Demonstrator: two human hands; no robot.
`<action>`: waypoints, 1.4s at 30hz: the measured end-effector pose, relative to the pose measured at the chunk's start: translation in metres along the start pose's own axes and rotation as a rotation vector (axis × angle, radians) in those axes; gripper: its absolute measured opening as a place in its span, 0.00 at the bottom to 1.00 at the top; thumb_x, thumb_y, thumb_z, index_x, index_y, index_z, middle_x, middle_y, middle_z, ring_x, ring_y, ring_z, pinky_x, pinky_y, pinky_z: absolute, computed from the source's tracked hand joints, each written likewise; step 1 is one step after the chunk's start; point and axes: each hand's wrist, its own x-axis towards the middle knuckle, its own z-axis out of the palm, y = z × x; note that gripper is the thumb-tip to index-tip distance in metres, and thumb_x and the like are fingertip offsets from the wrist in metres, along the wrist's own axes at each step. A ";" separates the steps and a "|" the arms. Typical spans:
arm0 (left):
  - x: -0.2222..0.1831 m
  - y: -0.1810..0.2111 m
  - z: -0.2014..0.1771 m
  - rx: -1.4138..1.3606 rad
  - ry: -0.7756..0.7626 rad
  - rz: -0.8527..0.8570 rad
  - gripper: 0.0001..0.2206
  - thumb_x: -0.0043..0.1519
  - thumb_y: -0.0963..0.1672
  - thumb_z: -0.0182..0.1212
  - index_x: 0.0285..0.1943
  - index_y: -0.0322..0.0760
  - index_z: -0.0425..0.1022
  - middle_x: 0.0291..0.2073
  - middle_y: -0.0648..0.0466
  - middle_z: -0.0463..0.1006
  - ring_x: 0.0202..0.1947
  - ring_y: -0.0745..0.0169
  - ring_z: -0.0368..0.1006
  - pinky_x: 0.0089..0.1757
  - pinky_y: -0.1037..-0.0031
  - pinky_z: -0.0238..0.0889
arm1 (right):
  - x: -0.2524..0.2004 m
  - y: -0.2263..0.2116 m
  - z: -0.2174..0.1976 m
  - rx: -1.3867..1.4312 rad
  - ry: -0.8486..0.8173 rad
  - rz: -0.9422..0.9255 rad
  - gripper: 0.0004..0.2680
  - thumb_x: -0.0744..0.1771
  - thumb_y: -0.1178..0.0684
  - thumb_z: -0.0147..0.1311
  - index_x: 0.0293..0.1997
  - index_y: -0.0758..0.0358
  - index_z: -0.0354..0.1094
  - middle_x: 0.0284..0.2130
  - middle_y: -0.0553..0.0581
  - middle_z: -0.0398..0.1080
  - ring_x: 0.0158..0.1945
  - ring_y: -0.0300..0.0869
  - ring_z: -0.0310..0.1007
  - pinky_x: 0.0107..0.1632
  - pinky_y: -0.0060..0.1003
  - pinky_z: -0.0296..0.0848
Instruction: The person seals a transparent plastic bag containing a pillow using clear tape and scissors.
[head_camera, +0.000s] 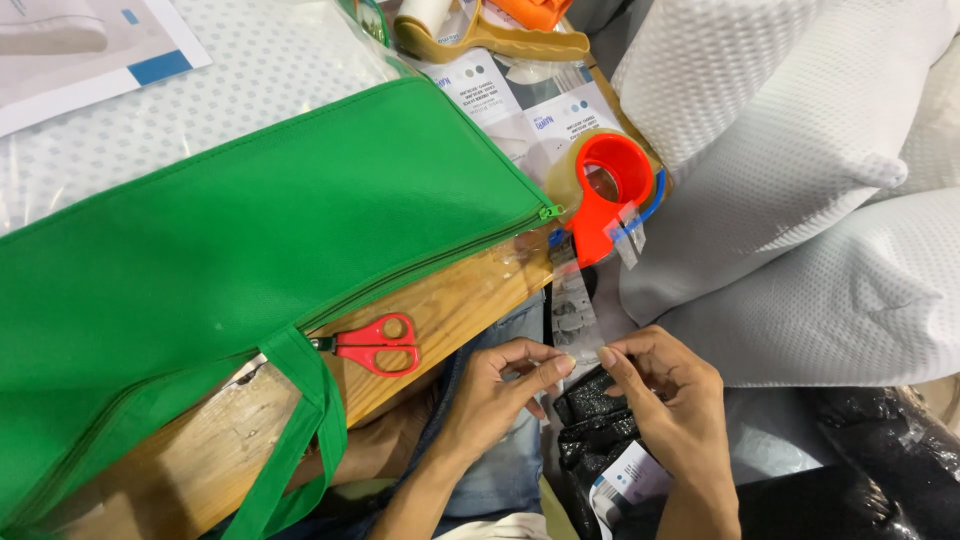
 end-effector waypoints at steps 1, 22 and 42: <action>0.002 0.004 0.000 0.002 -0.002 0.004 0.13 0.57 0.46 0.70 0.42 0.29 0.84 0.25 0.51 0.78 0.28 0.70 0.73 0.24 0.76 0.74 | 0.002 -0.001 0.000 0.001 0.003 -0.003 0.05 0.66 0.56 0.60 0.33 0.66 0.77 0.26 0.53 0.72 0.26 0.34 0.71 0.31 0.26 0.81; 0.002 0.016 0.001 -0.120 -0.277 -0.487 0.24 0.57 0.54 0.62 0.53 0.33 0.82 0.43 0.47 0.85 0.23 0.74 0.71 0.18 0.88 0.46 | -0.008 -0.010 -0.003 -0.026 -0.012 -0.039 0.06 0.66 0.55 0.58 0.30 0.65 0.74 0.22 0.51 0.68 0.24 0.32 0.65 0.30 0.26 0.82; 0.016 -0.013 0.021 -0.414 -0.019 -0.152 0.10 0.53 0.42 0.73 0.41 0.30 0.83 0.36 0.46 0.86 0.30 0.69 0.77 0.39 0.82 0.73 | -0.017 -0.015 0.010 -0.154 0.142 0.259 0.10 0.67 0.49 0.56 0.39 0.66 0.78 0.22 0.55 0.73 0.25 0.34 0.69 0.33 0.33 0.88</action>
